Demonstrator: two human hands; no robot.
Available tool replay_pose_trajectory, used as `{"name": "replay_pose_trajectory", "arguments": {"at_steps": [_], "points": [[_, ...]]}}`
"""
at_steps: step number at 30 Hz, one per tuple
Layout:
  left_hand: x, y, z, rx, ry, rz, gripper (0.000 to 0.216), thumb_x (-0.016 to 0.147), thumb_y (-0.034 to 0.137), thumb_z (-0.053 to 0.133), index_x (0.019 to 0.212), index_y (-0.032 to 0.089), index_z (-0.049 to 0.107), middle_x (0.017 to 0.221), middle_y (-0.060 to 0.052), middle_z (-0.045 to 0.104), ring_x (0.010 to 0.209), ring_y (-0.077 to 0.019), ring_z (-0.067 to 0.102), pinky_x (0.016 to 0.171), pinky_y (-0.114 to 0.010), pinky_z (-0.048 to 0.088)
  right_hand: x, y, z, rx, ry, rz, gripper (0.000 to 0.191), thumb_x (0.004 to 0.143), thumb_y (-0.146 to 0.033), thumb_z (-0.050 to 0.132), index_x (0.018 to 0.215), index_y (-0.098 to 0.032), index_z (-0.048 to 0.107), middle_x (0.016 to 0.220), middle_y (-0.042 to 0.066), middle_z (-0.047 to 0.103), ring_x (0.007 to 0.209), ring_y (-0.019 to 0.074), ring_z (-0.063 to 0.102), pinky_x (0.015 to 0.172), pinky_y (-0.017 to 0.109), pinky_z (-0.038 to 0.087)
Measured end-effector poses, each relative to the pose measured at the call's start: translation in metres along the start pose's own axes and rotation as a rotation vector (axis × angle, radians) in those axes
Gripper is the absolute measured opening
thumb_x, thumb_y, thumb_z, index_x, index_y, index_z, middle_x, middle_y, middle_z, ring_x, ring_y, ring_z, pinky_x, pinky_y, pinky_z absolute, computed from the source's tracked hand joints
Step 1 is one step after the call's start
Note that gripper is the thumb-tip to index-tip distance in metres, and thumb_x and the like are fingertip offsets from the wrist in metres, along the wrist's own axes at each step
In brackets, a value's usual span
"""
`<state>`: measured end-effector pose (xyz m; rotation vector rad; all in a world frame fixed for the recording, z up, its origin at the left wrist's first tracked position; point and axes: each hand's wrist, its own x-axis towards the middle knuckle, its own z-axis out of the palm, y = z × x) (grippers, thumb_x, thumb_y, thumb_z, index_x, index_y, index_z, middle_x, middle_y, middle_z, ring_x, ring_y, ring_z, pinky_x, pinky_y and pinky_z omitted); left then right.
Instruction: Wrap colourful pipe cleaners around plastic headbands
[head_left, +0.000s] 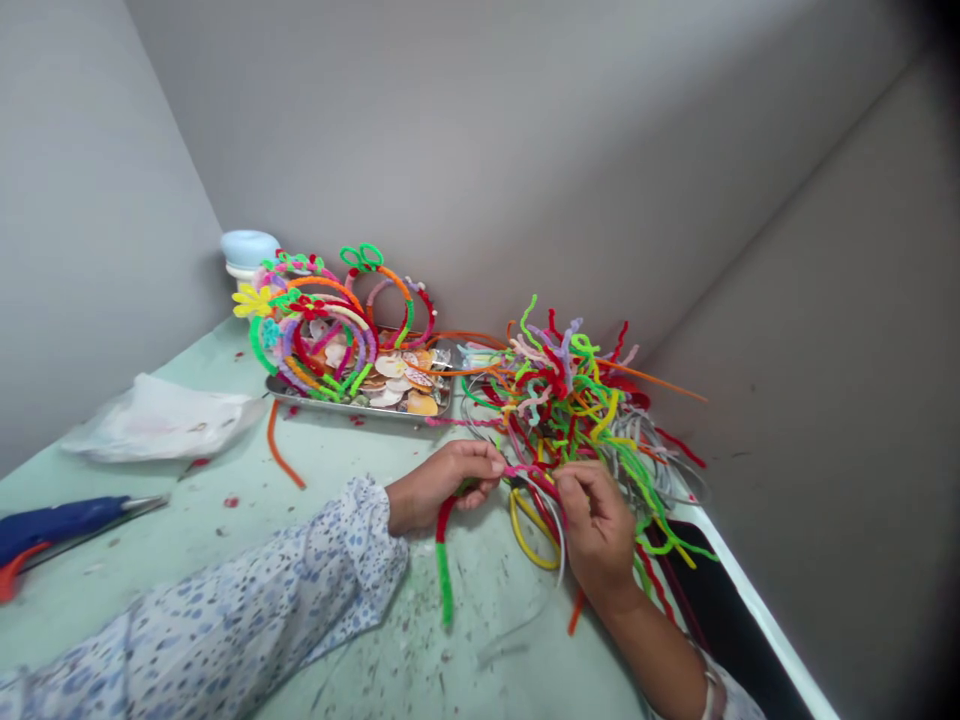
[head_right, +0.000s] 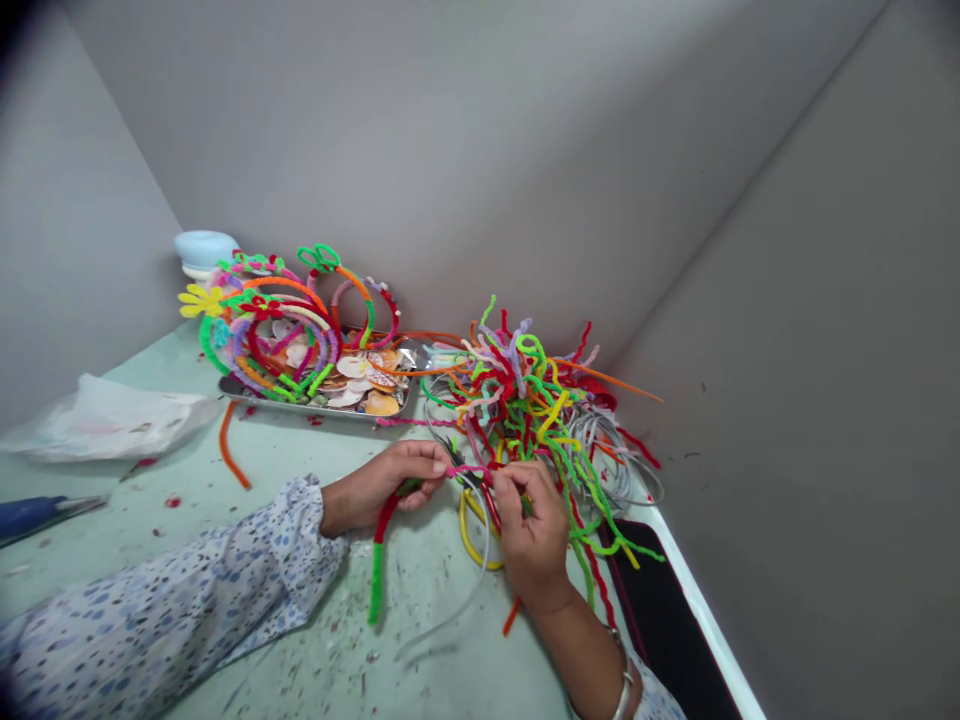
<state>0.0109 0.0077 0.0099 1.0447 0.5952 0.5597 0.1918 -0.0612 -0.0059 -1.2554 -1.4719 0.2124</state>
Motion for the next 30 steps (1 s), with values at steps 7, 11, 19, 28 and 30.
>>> {"name": "replay_pose_trajectory", "arguments": {"at_steps": [7,11,19,28,30], "points": [[0.001,-0.002,0.002,0.055,0.045,0.029,0.021,0.073,0.034,0.059,0.076,0.015,0.05,0.053,0.007,0.037,0.04,-0.0032,0.031,0.039,-0.017,0.02,-0.01,0.005,0.001,0.082,-0.204,0.102,0.015,0.088,-0.029,0.048,0.088,-0.019,0.059,0.069,0.0,0.056,0.06,0.0138,0.052,0.056,0.025,0.042],[0.0,-0.002,0.003,0.072,0.063,0.014,0.027,0.073,0.039,0.06,0.074,0.015,0.049,0.054,0.007,0.037,0.04,-0.0033,0.032,0.039,-0.017,0.021,-0.011,0.004,0.003,0.032,-0.227,0.129,0.011,0.085,-0.028,0.053,0.086,-0.019,0.058,0.065,-0.001,0.056,0.056,0.0123,0.05,0.053,0.023,0.042],[0.001,-0.002,0.003,0.13,0.05,-0.02,0.031,0.073,0.043,0.059,0.068,0.014,0.05,0.054,0.005,0.045,0.043,-0.0044,0.038,0.042,-0.018,0.025,-0.01,0.003,0.003,0.002,-0.23,0.106,0.009,0.084,-0.026,0.054,0.084,-0.019,0.059,0.064,-0.001,0.057,0.054,0.0117,0.05,0.052,0.023,0.041],[0.002,-0.002,0.002,0.149,0.065,0.048,0.022,0.074,0.034,0.06,0.076,0.013,0.059,0.052,0.004,0.049,0.044,-0.0045,0.039,0.042,-0.017,0.025,-0.01,0.001,0.006,-0.051,-0.206,0.126,0.011,0.084,-0.028,0.055,0.082,-0.019,0.06,0.06,-0.002,0.057,0.05,0.011,0.047,0.048,0.022,0.039],[0.003,-0.001,0.002,0.15,0.06,0.058,0.021,0.075,0.033,0.059,0.076,0.013,0.059,0.052,0.004,0.049,0.043,-0.0045,0.039,0.043,-0.017,0.026,-0.01,0.0,0.007,-0.066,-0.2,0.122,0.012,0.083,-0.028,0.055,0.081,-0.019,0.06,0.059,-0.002,0.057,0.049,0.011,0.047,0.048,0.022,0.039]]}}
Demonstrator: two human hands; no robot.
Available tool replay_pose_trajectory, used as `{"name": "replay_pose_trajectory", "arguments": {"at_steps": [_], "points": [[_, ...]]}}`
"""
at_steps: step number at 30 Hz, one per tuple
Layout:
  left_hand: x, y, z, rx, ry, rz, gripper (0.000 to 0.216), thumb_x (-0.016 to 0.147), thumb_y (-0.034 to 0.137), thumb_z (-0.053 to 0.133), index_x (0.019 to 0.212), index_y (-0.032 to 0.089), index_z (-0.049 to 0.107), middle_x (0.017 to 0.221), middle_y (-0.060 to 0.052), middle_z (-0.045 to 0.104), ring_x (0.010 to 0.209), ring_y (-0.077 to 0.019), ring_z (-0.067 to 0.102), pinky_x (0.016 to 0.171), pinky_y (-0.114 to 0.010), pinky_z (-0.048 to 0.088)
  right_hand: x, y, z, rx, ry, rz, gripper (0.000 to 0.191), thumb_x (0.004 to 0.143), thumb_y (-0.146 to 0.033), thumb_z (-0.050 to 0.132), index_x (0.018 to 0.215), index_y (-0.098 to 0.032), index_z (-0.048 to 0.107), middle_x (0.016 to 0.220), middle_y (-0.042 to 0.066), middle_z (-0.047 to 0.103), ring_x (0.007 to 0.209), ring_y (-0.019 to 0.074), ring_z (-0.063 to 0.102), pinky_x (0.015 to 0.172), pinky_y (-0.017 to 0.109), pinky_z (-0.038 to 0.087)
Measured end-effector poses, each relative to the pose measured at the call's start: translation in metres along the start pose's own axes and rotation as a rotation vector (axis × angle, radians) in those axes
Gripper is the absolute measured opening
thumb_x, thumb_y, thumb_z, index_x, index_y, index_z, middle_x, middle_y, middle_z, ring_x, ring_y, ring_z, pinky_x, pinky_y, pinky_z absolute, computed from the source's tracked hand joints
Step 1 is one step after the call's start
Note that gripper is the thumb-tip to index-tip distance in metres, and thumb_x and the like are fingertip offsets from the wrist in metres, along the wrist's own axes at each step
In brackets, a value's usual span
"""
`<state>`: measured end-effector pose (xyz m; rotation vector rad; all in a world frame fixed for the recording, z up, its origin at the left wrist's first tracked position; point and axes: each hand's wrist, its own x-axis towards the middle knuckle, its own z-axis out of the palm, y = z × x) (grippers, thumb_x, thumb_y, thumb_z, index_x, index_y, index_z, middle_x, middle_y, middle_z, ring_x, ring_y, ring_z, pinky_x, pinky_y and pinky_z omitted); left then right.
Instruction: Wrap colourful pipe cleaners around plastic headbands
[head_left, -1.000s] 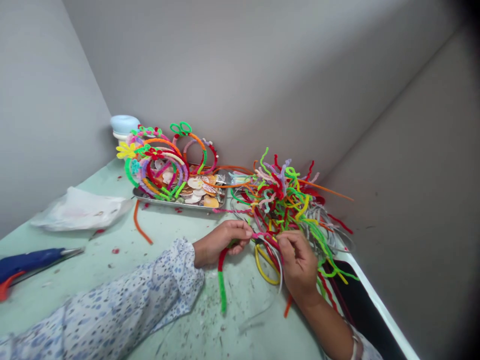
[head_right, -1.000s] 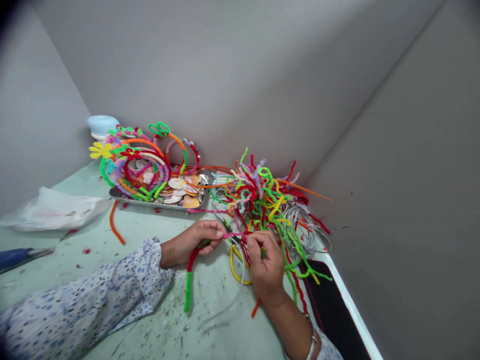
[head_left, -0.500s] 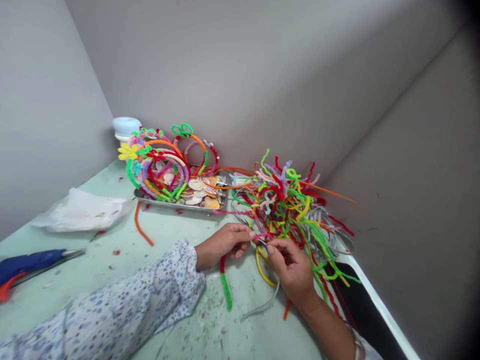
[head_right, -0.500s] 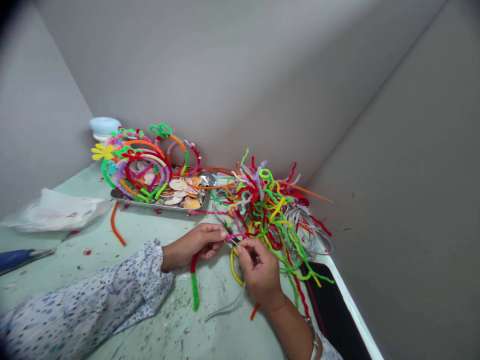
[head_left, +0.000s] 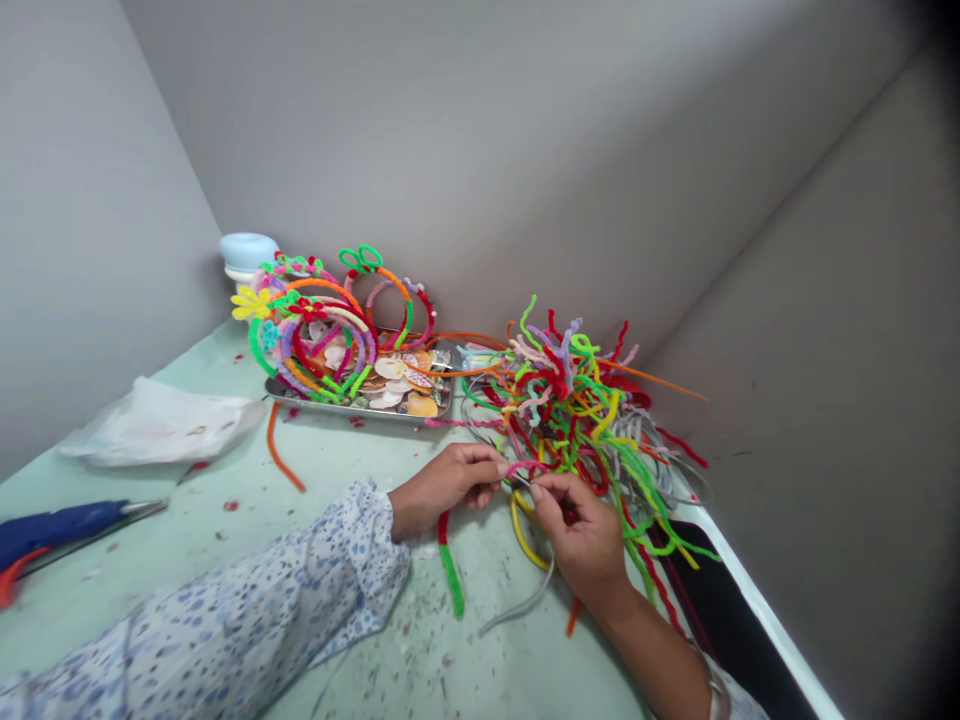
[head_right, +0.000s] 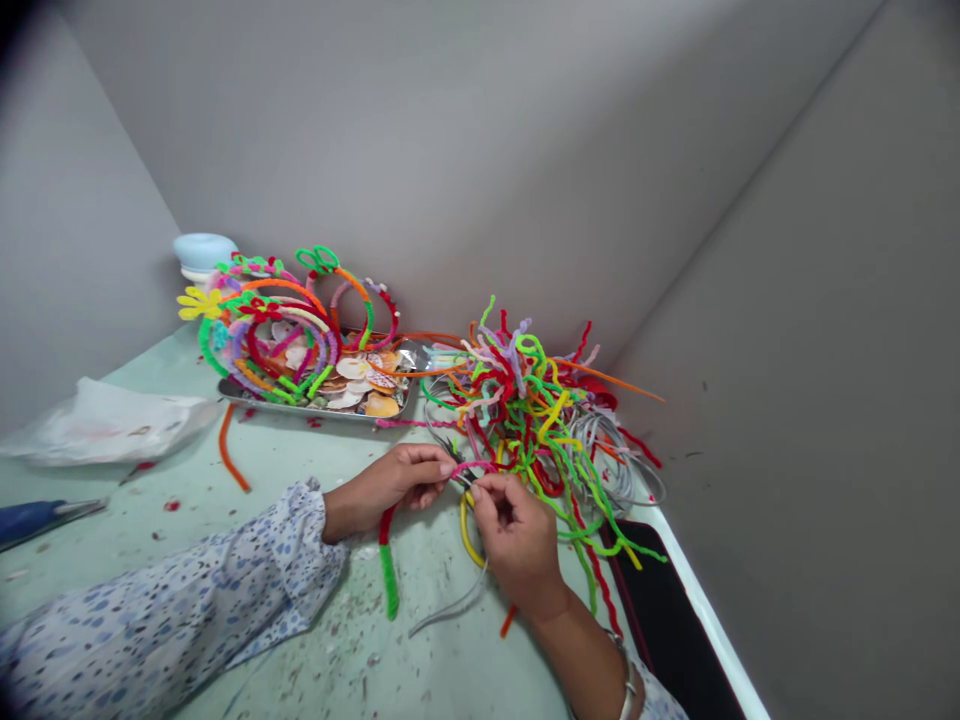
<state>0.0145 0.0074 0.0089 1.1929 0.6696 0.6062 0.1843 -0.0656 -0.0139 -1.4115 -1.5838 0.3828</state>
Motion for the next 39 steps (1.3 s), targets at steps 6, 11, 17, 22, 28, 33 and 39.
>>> {"name": "replay_pose_trajectory", "arguments": {"at_steps": [6,11,17,22,28,33,39], "points": [[0.002,-0.001,0.001,0.03,0.048,-0.007,0.021,0.073,0.033,0.06,0.076,0.013,0.059,0.051,0.005,0.048,0.043,-0.0047,0.039,0.043,-0.017,0.026,0.004,-0.009,-0.001,-0.025,-0.032,0.037,0.015,0.084,-0.03,0.052,0.083,-0.018,0.062,0.059,-0.002,0.057,0.049,0.0112,0.048,0.048,0.022,0.038],[0.002,-0.003,0.002,0.061,0.054,-0.003,0.02,0.073,0.033,0.059,0.075,0.013,0.059,0.047,0.005,0.046,0.041,-0.0046,0.036,0.043,-0.018,0.025,0.007,-0.02,-0.003,0.01,-0.132,0.225,0.023,0.085,-0.034,0.049,0.092,-0.019,0.065,0.059,-0.001,0.059,0.052,0.013,0.052,0.051,0.023,0.041],[-0.001,-0.003,0.001,0.029,0.013,0.015,0.023,0.074,0.035,0.059,0.078,0.012,0.06,0.052,0.004,0.048,0.044,-0.0052,0.039,0.043,-0.019,0.026,0.006,-0.027,0.0,0.338,-0.171,0.477,0.038,0.083,-0.041,0.05,0.109,-0.015,0.06,0.055,-0.002,0.056,0.042,0.0104,0.046,0.041,0.021,0.036],[-0.001,-0.004,0.001,0.029,0.005,0.025,0.023,0.074,0.032,0.061,0.083,0.011,0.061,0.053,0.004,0.048,0.045,-0.0051,0.039,0.044,-0.019,0.026,0.006,-0.023,0.004,0.628,-0.193,0.592,0.042,0.083,-0.036,0.05,0.117,-0.013,0.053,0.053,-0.003,0.056,0.04,0.0085,0.046,0.039,0.019,0.033],[0.0,-0.006,0.002,0.03,0.009,0.028,0.027,0.072,0.035,0.064,0.084,0.011,0.061,0.052,0.004,0.047,0.045,-0.0053,0.038,0.045,-0.019,0.026,0.003,-0.02,0.007,0.715,-0.17,0.565,0.034,0.083,-0.031,0.051,0.113,-0.014,0.051,0.051,-0.004,0.055,0.041,0.0076,0.045,0.04,0.017,0.032],[0.0,-0.004,0.002,0.055,0.018,0.042,0.024,0.073,0.032,0.062,0.086,0.011,0.061,0.052,0.004,0.047,0.045,-0.0056,0.038,0.045,-0.019,0.027,0.0,-0.02,0.007,0.685,-0.166,0.514,0.024,0.086,-0.032,0.048,0.106,-0.019,0.051,0.054,-0.005,0.055,0.044,0.0075,0.046,0.042,0.017,0.035],[0.001,-0.006,0.001,0.09,0.028,0.05,0.022,0.073,0.03,0.061,0.084,0.012,0.06,0.052,0.004,0.047,0.045,-0.0057,0.038,0.045,-0.019,0.027,0.0,-0.021,0.009,0.64,-0.162,0.478,0.021,0.086,-0.033,0.048,0.101,-0.019,0.051,0.056,-0.005,0.055,0.044,0.0069,0.046,0.041,0.016,0.034]]}}
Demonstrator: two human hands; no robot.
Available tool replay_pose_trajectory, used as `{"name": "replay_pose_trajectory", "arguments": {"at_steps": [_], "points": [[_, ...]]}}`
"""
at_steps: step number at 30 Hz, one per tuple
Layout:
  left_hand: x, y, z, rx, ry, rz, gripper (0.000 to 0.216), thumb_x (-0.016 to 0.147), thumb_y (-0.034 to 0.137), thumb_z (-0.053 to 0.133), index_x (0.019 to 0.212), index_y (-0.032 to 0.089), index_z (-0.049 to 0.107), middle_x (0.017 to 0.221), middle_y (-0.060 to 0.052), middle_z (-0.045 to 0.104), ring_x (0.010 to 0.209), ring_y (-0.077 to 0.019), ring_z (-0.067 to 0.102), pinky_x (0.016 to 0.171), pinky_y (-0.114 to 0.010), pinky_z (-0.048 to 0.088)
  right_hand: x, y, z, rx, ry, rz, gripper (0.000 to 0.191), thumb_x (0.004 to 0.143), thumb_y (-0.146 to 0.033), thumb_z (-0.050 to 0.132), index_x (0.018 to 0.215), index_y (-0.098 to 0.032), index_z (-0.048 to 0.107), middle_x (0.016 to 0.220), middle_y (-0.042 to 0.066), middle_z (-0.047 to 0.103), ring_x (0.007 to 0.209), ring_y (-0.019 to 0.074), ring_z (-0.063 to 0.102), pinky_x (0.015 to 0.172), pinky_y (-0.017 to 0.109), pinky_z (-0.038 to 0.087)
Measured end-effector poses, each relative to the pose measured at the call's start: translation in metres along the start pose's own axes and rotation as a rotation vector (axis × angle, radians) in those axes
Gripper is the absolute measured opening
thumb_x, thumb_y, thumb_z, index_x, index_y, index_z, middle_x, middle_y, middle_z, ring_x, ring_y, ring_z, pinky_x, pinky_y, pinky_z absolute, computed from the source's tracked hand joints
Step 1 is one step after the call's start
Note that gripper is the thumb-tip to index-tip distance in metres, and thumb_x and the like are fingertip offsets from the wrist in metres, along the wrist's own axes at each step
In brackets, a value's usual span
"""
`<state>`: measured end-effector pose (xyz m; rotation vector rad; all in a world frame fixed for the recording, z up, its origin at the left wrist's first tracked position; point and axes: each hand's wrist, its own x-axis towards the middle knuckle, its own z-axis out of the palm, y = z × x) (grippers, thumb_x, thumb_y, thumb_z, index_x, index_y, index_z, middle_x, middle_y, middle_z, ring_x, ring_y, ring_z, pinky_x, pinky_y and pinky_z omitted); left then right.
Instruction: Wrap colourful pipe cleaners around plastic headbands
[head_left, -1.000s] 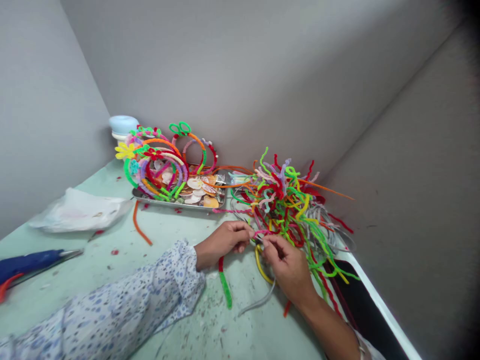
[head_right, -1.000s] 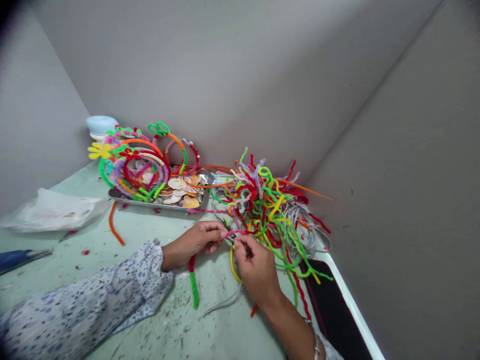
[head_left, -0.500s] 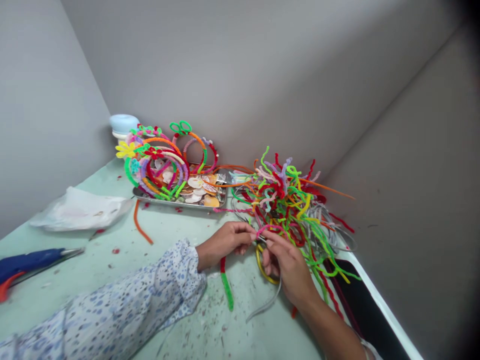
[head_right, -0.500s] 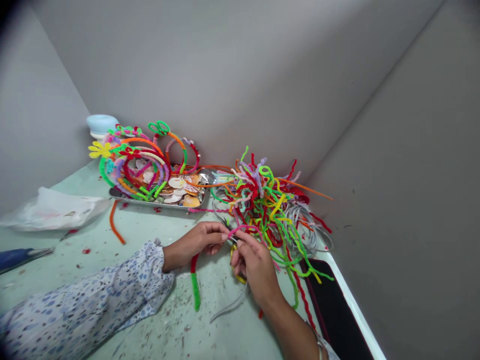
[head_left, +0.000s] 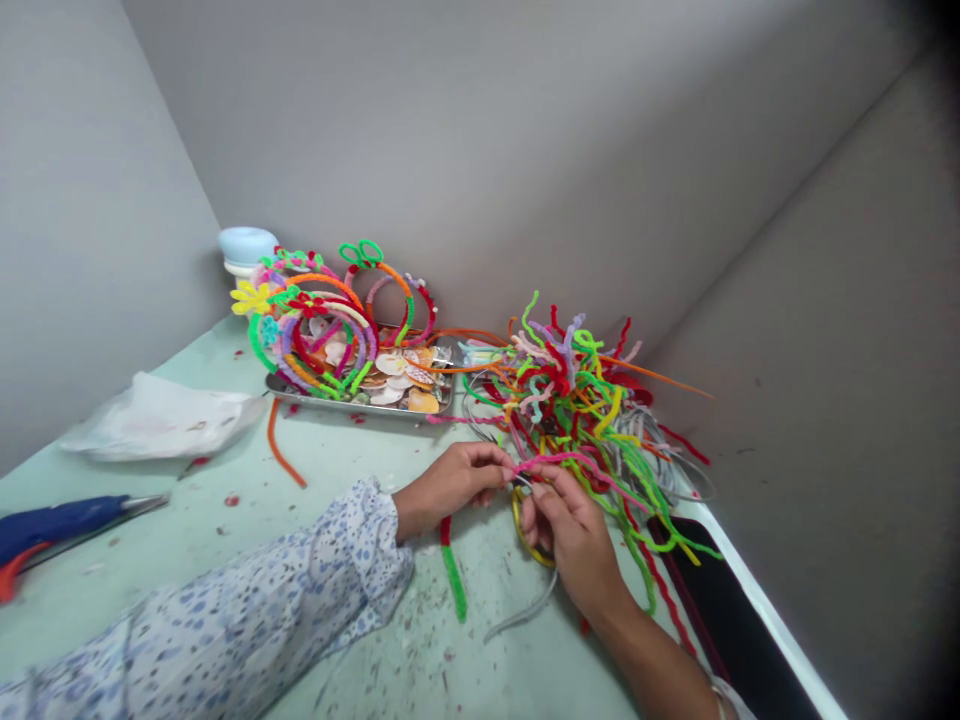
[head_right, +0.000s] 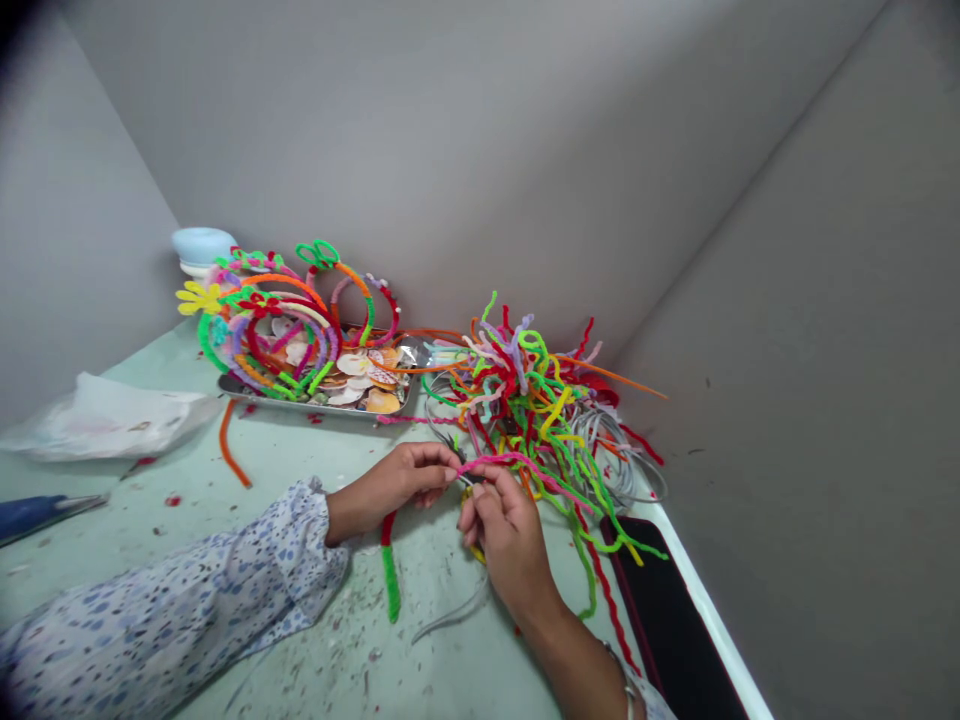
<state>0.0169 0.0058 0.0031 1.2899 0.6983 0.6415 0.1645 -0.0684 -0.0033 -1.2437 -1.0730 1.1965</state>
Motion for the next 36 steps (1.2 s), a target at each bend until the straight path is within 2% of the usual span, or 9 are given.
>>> {"name": "replay_pose_trajectory", "arguments": {"at_steps": [11,19,29,33,36], "points": [[0.0017,-0.007,-0.0006,0.09,-0.006,0.053,0.016,0.077,0.027,0.055,0.083,0.013,0.059,0.051,0.005,0.044,0.045,-0.0057,0.035,0.044,-0.019,0.025,0.0004,0.0077,-0.0002,-0.071,0.034,-0.005,0.018,0.085,-0.035,0.049,0.083,-0.017,0.053,0.055,-0.004,0.054,0.044,0.0076,0.045,0.042,0.018,0.035],[0.0016,-0.0081,-0.0004,0.078,-0.007,0.054,0.018,0.078,0.03,0.055,0.084,0.013,0.058,0.051,0.005,0.045,0.044,-0.0058,0.037,0.044,-0.018,0.026,-0.0009,0.0067,-0.001,-0.122,0.024,-0.02,0.02,0.086,-0.032,0.047,0.097,-0.018,0.056,0.057,-0.004,0.053,0.047,0.0095,0.047,0.045,0.02,0.038],[0.0004,-0.0054,0.0015,0.051,0.001,0.085,0.016,0.077,0.028,0.057,0.084,0.014,0.056,0.055,0.005,0.046,0.045,-0.0051,0.039,0.043,-0.018,0.028,0.0008,0.0047,0.0017,-0.186,0.074,-0.034,0.024,0.085,-0.035,0.049,0.096,-0.016,0.058,0.059,-0.002,0.055,0.047,0.0104,0.048,0.044,0.021,0.04],[0.0016,-0.0073,0.0006,0.056,-0.008,0.08,0.015,0.077,0.027,0.056,0.084,0.014,0.056,0.055,0.005,0.047,0.045,-0.005,0.039,0.043,-0.017,0.028,0.0004,0.0037,0.0034,-0.295,0.117,-0.107,0.026,0.082,-0.035,0.055,0.102,-0.018,0.059,0.075,0.003,0.064,0.057,0.0137,0.055,0.053,0.025,0.045],[0.0023,-0.0096,0.0007,0.068,0.001,0.075,0.017,0.077,0.03,0.056,0.084,0.014,0.056,0.053,0.005,0.045,0.044,-0.0053,0.038,0.043,-0.018,0.027,0.0011,0.003,0.0018,-0.397,0.143,-0.23,0.022,0.083,-0.033,0.055,0.097,-0.019,0.062,0.089,0.006,0.066,0.076,0.0184,0.06,0.071,0.031,0.048]]}}
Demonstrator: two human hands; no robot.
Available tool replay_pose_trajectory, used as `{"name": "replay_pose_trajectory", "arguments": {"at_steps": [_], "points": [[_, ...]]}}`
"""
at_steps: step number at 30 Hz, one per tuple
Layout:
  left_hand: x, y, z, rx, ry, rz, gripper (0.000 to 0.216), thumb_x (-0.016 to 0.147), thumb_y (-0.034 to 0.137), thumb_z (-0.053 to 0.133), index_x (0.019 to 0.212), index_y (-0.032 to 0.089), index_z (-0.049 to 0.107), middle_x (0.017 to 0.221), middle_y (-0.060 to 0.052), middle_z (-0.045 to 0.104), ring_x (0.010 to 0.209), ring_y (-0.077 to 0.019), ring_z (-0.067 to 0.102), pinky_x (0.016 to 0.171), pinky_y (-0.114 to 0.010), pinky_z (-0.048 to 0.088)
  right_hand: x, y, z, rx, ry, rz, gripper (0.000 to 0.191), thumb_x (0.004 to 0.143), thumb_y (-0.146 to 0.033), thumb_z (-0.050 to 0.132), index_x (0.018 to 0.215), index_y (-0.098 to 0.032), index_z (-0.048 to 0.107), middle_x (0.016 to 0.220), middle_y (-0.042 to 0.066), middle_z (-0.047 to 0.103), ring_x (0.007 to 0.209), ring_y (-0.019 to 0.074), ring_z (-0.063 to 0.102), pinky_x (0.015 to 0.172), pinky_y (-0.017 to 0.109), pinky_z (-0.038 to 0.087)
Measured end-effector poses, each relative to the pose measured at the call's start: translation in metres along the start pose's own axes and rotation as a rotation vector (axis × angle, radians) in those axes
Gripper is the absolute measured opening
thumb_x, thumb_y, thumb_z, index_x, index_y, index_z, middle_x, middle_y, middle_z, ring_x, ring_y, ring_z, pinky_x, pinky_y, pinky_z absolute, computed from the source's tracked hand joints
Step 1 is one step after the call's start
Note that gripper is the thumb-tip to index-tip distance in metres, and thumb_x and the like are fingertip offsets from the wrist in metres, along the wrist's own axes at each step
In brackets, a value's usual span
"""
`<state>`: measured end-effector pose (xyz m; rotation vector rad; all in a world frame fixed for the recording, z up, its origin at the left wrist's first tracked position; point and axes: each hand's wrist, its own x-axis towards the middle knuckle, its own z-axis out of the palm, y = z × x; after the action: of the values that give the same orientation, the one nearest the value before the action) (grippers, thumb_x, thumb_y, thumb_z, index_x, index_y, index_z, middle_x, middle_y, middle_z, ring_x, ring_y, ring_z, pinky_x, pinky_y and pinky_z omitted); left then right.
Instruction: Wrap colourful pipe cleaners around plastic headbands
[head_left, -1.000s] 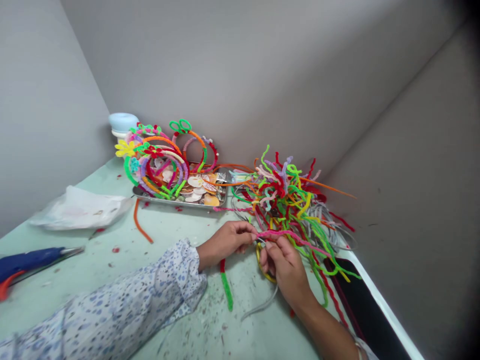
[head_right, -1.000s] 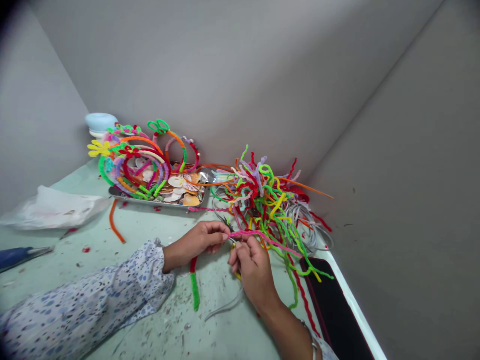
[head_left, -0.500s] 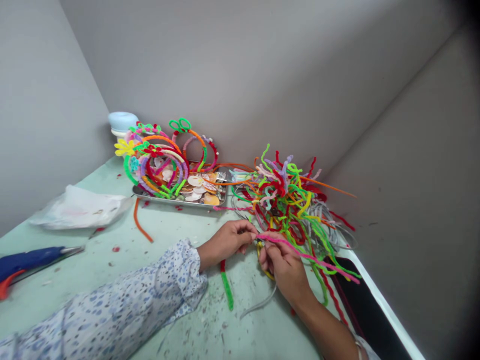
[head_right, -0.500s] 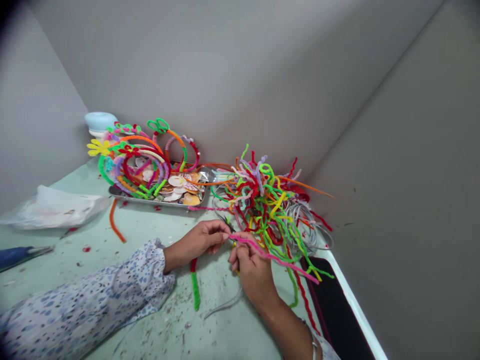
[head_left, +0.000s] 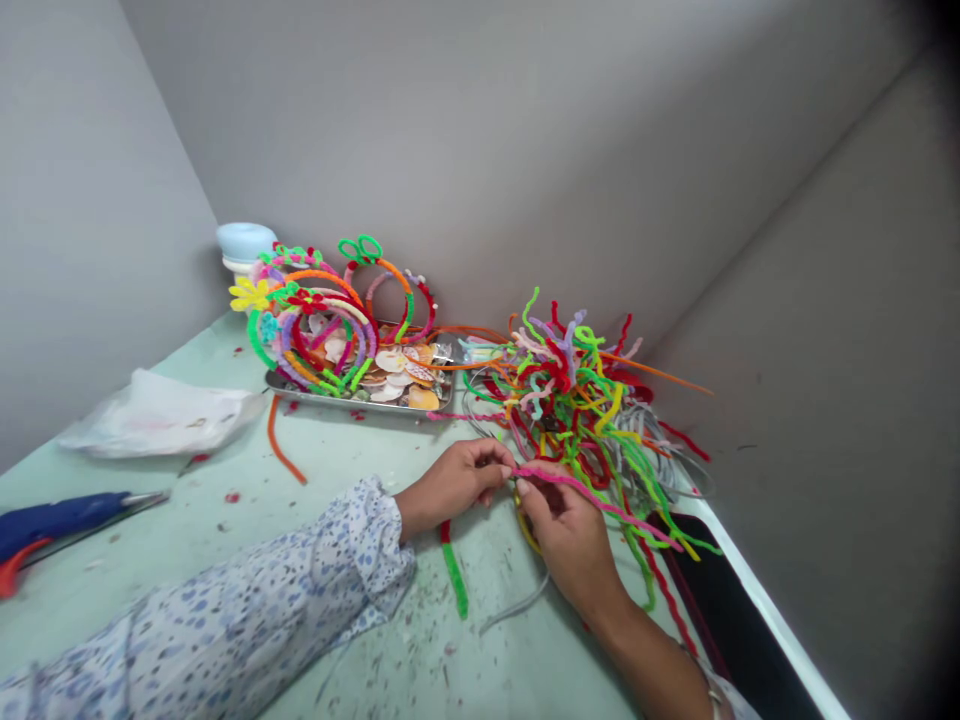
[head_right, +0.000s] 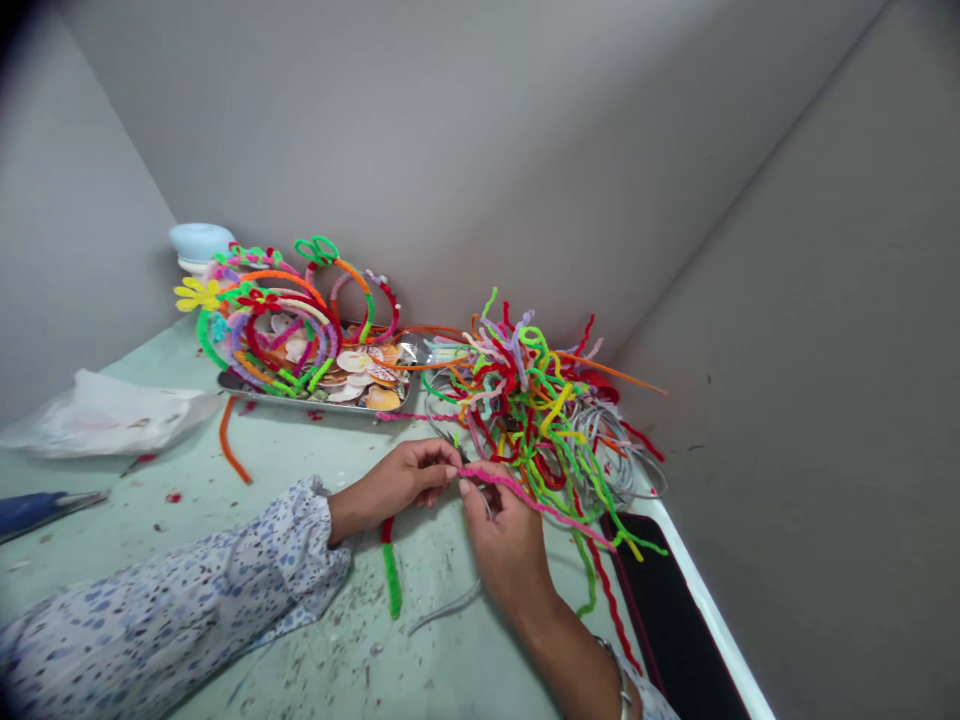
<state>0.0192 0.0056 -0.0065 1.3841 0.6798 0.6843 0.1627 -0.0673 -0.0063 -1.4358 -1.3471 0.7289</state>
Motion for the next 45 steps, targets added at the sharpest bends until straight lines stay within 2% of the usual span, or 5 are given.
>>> {"name": "replay_pose_trajectory", "arguments": {"at_steps": [4,18,36,40,45], "points": [[0.0,-0.002,0.001,0.04,0.031,-0.001,0.021,0.078,0.033,0.056,0.085,0.014,0.057,0.05,0.005,0.045,0.043,-0.0057,0.038,0.043,-0.018,0.027,0.003,0.002,-0.004,-0.151,0.057,-0.183,0.016,0.085,-0.028,0.051,0.091,-0.02,0.064,0.091,0.006,0.064,0.091,0.0212,0.056,0.084,0.036,0.043],[-0.001,-0.003,0.004,0.041,0.028,-0.059,0.024,0.079,0.037,0.053,0.078,0.013,0.055,0.055,0.004,0.046,0.043,-0.0052,0.041,0.043,-0.017,0.031,0.003,-0.007,-0.008,-0.277,0.023,-0.352,0.013,0.084,-0.02,0.051,0.082,-0.021,0.064,0.087,0.006,0.059,0.085,0.019,0.056,0.079,0.034,0.046],[-0.001,-0.003,0.004,0.03,0.037,-0.084,0.022,0.076,0.035,0.054,0.075,0.014,0.055,0.052,0.005,0.046,0.042,-0.0054,0.04,0.042,-0.017,0.029,-0.001,0.003,-0.006,-0.493,-0.017,-0.454,0.018,0.079,-0.021,0.052,0.088,-0.023,0.068,0.089,0.006,0.059,0.069,0.0152,0.058,0.061,0.025,0.047],[-0.001,0.002,0.003,0.06,0.034,-0.068,0.021,0.075,0.034,0.056,0.075,0.013,0.055,0.052,0.004,0.047,0.041,-0.0055,0.04,0.042,-0.018,0.03,-0.001,0.002,-0.007,-0.493,-0.056,-0.451,0.019,0.08,-0.019,0.051,0.091,-0.022,0.066,0.09,0.007,0.059,0.073,0.0164,0.058,0.065,0.027,0.047],[0.0,0.004,0.004,0.075,0.049,-0.074,0.016,0.074,0.029,0.055,0.074,0.013,0.055,0.05,0.005,0.046,0.04,-0.0053,0.037,0.041,-0.018,0.03,0.0,-0.002,-0.009,-0.334,-0.044,-0.418,0.019,0.079,-0.016,0.051,0.092,-0.021,0.064,0.092,0.007,0.058,0.083,0.0188,0.058,0.072,0.029,0.048]]}}
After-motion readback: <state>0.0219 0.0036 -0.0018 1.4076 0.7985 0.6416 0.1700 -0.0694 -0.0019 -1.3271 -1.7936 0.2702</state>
